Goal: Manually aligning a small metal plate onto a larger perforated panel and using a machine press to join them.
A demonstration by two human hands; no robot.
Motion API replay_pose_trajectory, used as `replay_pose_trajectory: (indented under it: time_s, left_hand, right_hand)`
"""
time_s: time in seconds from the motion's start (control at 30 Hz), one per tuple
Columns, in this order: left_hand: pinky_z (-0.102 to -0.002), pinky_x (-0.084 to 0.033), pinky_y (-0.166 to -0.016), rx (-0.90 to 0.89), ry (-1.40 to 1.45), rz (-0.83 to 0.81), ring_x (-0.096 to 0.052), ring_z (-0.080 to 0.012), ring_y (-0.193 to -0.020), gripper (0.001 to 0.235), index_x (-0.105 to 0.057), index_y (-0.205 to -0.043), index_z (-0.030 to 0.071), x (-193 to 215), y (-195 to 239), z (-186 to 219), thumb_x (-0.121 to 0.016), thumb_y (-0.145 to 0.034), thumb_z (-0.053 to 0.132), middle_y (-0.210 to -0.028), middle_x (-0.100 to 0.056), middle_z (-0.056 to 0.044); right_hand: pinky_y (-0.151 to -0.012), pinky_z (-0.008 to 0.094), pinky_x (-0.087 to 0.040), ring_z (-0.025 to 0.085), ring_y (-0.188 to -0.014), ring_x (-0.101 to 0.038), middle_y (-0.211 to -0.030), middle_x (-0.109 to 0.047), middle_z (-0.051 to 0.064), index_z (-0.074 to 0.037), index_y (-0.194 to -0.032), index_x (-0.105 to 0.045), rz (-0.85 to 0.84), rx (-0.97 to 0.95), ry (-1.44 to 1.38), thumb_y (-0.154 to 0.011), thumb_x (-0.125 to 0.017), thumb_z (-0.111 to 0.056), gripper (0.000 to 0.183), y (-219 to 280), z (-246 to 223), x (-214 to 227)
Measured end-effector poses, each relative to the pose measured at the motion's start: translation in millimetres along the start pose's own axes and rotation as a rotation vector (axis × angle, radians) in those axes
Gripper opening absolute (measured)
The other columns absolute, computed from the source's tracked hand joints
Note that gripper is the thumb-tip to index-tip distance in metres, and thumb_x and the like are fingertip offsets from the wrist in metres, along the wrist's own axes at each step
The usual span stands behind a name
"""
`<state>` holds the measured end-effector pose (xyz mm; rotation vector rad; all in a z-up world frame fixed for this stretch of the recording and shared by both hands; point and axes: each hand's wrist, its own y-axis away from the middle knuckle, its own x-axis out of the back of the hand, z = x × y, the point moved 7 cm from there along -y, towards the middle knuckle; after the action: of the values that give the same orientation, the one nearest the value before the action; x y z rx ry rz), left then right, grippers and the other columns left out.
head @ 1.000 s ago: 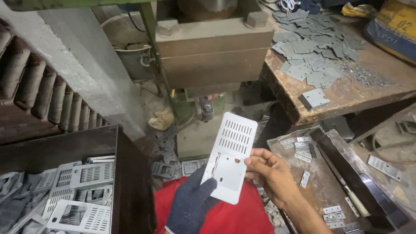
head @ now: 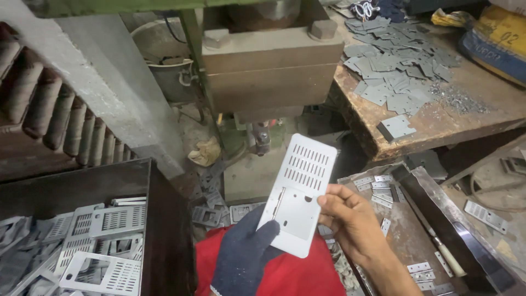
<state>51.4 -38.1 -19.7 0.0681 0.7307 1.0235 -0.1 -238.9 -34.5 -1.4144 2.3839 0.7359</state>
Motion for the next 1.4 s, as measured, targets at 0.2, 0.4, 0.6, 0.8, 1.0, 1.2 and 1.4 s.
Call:
replay_pose_trajectory:
  time_s: [0.2, 0.4, 0.6, 0.8, 1.0, 1.2, 1.4]
  left_hand:
    - [-0.039, -0.065, -0.087, -0.028, -0.002, -0.088, -0.076, -0.0268, -0.103, 0.047, -0.063, -0.132, -0.006, -37.0, 23.4, 40.3, -0.055, -0.088, 0.007, -0.117, -0.075, -0.019]
    - [-0.037, -0.063, -0.081, -0.141, -0.006, -0.061, -0.075, -0.0234, -0.094, 0.047, -0.064, -0.131, -0.004, -47.2, 26.9, 71.5, -0.059, -0.087, 0.009, -0.112, -0.075, -0.016]
    - [-0.037, -0.062, -0.081, -0.266, 0.083, -0.018, -0.073, -0.0252, -0.095, 0.043, -0.067, -0.125, -0.007, -43.3, 11.2, 95.4, -0.063, -0.087, 0.012, -0.110, -0.074, -0.016]
    - [-0.038, -0.062, -0.086, -0.240, 0.154, 0.075, -0.072, -0.0279, -0.101, 0.042, -0.067, -0.123, -0.004, -36.0, -0.6, 98.7, -0.065, -0.085, 0.015, -0.113, -0.073, -0.016]
    - [-0.037, -0.061, -0.084, -0.246, 0.102, 0.114, -0.071, -0.0268, -0.100, 0.042, -0.068, -0.123, -0.002, -35.3, 0.2, 99.1, -0.065, -0.085, 0.017, -0.112, -0.072, -0.015]
    - [-0.034, -0.064, -0.078, -0.351, -0.093, 0.090, -0.073, -0.0230, -0.095, 0.046, -0.063, -0.131, 0.001, -45.2, 18.6, 113.1, -0.059, -0.087, 0.015, -0.111, -0.072, -0.014]
    - [-0.033, -0.067, -0.078, -0.524, -0.264, 0.010, -0.073, -0.0193, -0.094, 0.063, -0.046, -0.150, 0.006, -28.7, 10.6, 102.5, -0.059, -0.088, 0.008, -0.117, -0.066, -0.010]
  right_hand:
    - [-0.082, 0.037, -0.062, 0.020, -0.087, -0.073, -0.099, -0.075, 0.014, 0.005, -0.110, -0.065, -0.030, 0.090, -0.056, -0.086, -0.069, 0.000, 0.025, 9.2, -36.3, -13.5]
    - [-0.083, 0.038, -0.062, 0.021, -0.085, -0.073, -0.098, -0.074, 0.016, 0.002, -0.106, -0.066, -0.086, 0.129, -0.005, -0.087, -0.068, 0.000, 0.019, -10.3, -71.2, -34.0]
    - [-0.088, 0.036, -0.060, 0.016, -0.086, -0.070, -0.097, -0.073, 0.010, 0.002, -0.107, -0.066, -0.260, 0.105, -0.040, -0.094, -0.068, -0.001, 0.014, -47.9, -90.9, -74.4]
    - [-0.086, 0.035, -0.059, 0.018, -0.086, -0.072, -0.097, -0.075, 0.009, -0.001, -0.108, -0.067, -0.264, -0.021, 0.039, -0.091, -0.067, -0.005, 0.018, -70.2, -87.3, -85.6]
    - [-0.087, 0.038, -0.063, 0.020, -0.087, -0.074, -0.095, -0.073, 0.010, -0.001, -0.099, -0.065, -0.328, -0.018, -0.026, -0.094, -0.069, -0.003, 0.006, -85.7, -83.9, -74.6]
    - [-0.080, 0.035, -0.062, 0.018, -0.082, -0.074, -0.094, -0.075, 0.008, -0.003, -0.098, -0.067, -0.323, -0.006, 0.006, -0.089, -0.067, 0.000, 0.009, -82.0, -86.5, -78.5]
    - [-0.078, 0.035, -0.062, 0.018, -0.077, -0.072, -0.092, -0.074, 0.010, 0.000, -0.097, -0.067, -0.288, 0.010, 0.031, -0.091, -0.066, 0.001, 0.006, -81.6, -89.5, -76.3]
